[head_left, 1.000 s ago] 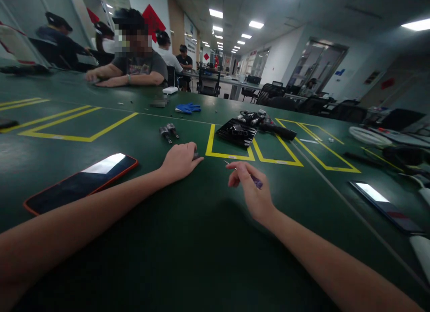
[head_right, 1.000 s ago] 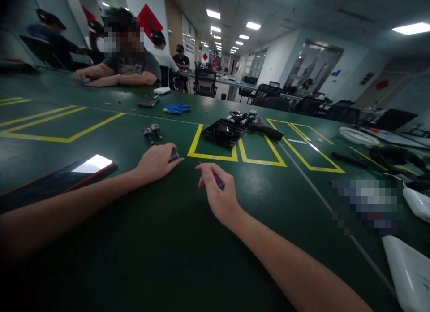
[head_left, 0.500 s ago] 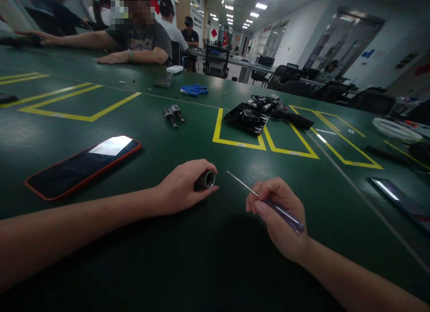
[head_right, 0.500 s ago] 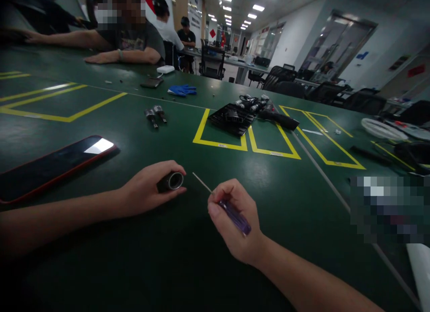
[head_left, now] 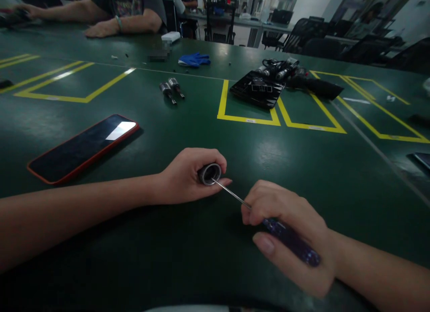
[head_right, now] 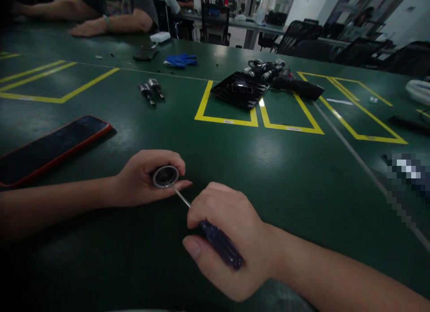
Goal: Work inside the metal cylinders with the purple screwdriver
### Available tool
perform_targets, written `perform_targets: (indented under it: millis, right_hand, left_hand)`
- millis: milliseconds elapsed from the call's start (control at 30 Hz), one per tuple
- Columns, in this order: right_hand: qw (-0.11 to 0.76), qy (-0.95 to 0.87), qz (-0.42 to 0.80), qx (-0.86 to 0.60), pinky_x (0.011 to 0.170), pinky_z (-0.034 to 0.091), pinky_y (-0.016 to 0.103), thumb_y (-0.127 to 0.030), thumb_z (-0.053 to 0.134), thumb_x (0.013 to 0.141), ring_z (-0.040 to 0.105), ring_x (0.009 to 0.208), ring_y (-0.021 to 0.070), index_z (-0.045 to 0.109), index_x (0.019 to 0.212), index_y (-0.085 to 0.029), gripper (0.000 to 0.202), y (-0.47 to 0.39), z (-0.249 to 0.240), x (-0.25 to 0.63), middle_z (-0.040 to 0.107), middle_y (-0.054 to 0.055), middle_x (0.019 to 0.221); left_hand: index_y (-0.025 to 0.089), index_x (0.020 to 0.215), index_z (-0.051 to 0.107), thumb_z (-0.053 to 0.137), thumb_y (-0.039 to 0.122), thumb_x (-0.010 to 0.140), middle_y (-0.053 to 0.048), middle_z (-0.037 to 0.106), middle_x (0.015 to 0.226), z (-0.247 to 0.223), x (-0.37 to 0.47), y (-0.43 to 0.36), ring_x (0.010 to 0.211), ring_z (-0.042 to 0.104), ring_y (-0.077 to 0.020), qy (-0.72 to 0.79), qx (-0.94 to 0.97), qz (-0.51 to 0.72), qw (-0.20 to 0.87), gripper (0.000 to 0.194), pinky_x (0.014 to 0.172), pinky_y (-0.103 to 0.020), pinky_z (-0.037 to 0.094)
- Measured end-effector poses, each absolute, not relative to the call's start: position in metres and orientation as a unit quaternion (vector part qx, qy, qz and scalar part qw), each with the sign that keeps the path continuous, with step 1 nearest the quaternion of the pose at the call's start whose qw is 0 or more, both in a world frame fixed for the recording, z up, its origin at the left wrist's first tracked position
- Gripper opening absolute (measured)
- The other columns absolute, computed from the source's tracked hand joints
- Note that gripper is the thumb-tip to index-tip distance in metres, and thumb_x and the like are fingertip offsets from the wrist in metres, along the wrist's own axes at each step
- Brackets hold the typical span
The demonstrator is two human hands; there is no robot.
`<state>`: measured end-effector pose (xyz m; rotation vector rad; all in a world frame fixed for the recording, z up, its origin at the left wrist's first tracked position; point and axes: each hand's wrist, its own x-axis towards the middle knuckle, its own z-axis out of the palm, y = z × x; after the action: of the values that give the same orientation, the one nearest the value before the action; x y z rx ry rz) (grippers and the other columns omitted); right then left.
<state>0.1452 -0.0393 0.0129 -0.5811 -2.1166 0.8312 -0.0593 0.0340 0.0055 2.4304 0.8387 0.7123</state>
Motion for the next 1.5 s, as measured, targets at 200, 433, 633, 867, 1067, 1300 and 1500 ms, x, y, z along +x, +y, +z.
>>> perform_targets:
  millis: [200, 433, 633, 867, 1067, 1300, 1500]
  right_hand:
    - [0.346, -0.86, 0.301, -0.223, 0.062, 0.047, 0.036, -0.009, 0.05, 0.074, 0.058, 0.068, 0.0184, 0.047, 0.093, -0.016, 0.02, -0.039, 0.014, 0.147, 0.059, 0.008, 0.074]
    - [0.339, -0.867, 0.277, -0.237, 0.063, 0.047, 0.035, -0.011, 0.048, 0.079, 0.058, 0.069, 0.0176, 0.047, 0.097, -0.02, 0.02, -0.037, 0.011, 0.149, 0.061, 0.006, 0.075]
    - [0.33, -0.871, 0.241, -0.273, 0.065, 0.046, 0.033, -0.01, 0.047, 0.08, 0.057, 0.071, 0.0157, 0.05, 0.091, -0.017, 0.013, -0.037, 0.008, 0.146, 0.061, 0.005, 0.077]
    - [0.326, -0.849, 0.32, -0.266, 0.062, 0.045, 0.028, -0.005, 0.047, 0.079, 0.055, 0.065, 0.0122, 0.053, 0.088, -0.009, 0.012, -0.042, 0.012, 0.145, 0.06, 0.004, 0.07]
    - [0.326, -0.867, 0.289, -0.242, 0.062, 0.046, 0.028, -0.003, 0.045, 0.077, 0.057, 0.066, 0.0129, 0.052, 0.083, -0.012, 0.013, -0.041, 0.014, 0.147, 0.06, 0.003, 0.066]
    - [0.318, -0.868, 0.263, -0.278, 0.063, 0.044, 0.032, -0.007, 0.049, 0.078, 0.055, 0.067, 0.0144, 0.054, 0.082, -0.01, 0.007, -0.043, 0.01, 0.143, 0.06, 0.005, 0.071]
    - [0.358, -0.808, 0.348, -0.312, 0.061, 0.045, 0.027, -0.008, 0.047, 0.081, 0.054, 0.064, 0.0113, 0.056, 0.083, -0.011, 0.01, -0.046, 0.014, 0.145, 0.057, 0.003, 0.067]
  left_hand:
    - [0.019, 0.065, 0.049, 0.055, 0.035, 0.073, 0.003, 0.056, 0.06, 0.012, -0.056, 0.033, 0.051, 0.049, -0.0087, 0.358, 0.883, 0.203, 0.224, 0.018, 0.049, -0.022, 0.039]
    - [0.02, 0.067, 0.05, 0.057, 0.036, 0.072, 0.003, 0.058, 0.063, 0.011, -0.054, 0.033, 0.053, 0.051, -0.0088, 0.368, 0.888, 0.186, 0.203, 0.019, 0.05, -0.021, 0.04]
    - [0.018, 0.069, 0.05, 0.057, 0.027, 0.074, 0.004, 0.055, 0.062, 0.003, -0.055, 0.035, 0.052, 0.05, -0.0074, 0.3, 0.908, 0.256, 0.141, 0.013, 0.049, -0.02, 0.039]
    - [0.018, 0.072, 0.051, 0.056, 0.023, 0.076, 0.002, 0.057, 0.065, -0.003, -0.056, 0.038, 0.057, 0.051, -0.0097, 0.217, 0.938, 0.257, 0.085, 0.009, 0.054, -0.023, 0.04]
    - [0.017, 0.072, 0.051, 0.058, 0.025, 0.075, 0.0, 0.056, 0.063, -0.003, -0.057, 0.039, 0.057, 0.05, -0.011, 0.201, 0.939, 0.261, 0.103, 0.011, 0.055, -0.025, 0.04]
    - [0.019, 0.07, 0.05, 0.056, 0.025, 0.075, 0.001, 0.057, 0.061, -0.003, -0.055, 0.037, 0.055, 0.05, -0.0118, 0.2, 0.943, 0.239, 0.118, 0.01, 0.055, -0.026, 0.039]
    - [0.019, 0.072, 0.049, 0.051, 0.025, 0.076, 0.001, 0.056, 0.062, 0.0, -0.054, 0.037, 0.057, 0.05, -0.012, 0.18, 0.959, 0.162, 0.146, 0.008, 0.059, -0.027, 0.039]
